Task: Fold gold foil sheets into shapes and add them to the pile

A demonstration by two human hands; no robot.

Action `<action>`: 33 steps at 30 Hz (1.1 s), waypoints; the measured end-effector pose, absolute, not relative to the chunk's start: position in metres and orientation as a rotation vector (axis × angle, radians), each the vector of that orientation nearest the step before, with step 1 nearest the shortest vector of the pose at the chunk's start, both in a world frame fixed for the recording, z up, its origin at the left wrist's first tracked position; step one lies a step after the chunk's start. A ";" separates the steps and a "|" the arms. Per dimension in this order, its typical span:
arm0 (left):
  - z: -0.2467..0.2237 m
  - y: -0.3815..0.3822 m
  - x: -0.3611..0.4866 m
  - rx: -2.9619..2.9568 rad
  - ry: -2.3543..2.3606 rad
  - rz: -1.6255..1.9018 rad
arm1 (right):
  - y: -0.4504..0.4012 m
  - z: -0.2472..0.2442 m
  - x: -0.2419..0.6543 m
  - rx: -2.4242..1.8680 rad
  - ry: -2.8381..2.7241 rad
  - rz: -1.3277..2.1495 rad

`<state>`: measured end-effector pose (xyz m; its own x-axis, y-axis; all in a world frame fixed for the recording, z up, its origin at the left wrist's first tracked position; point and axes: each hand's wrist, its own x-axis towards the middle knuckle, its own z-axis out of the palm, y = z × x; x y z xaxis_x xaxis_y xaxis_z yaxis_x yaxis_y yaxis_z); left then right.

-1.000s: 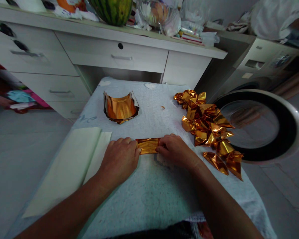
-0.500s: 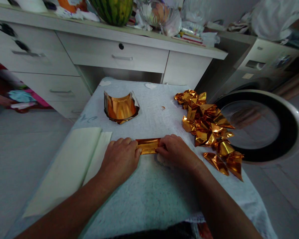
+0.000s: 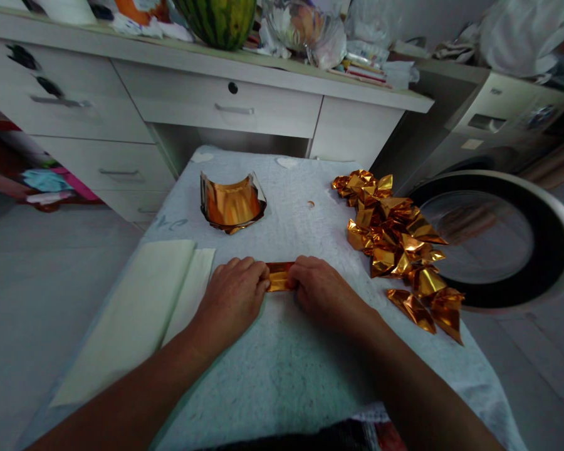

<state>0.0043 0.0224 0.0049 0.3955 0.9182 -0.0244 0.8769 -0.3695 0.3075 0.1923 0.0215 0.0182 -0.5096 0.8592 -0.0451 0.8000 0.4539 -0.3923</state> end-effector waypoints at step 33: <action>0.009 0.024 -0.006 2.282 1.553 0.114 | 0.021 0.011 0.205 -1.920 -2.319 0.274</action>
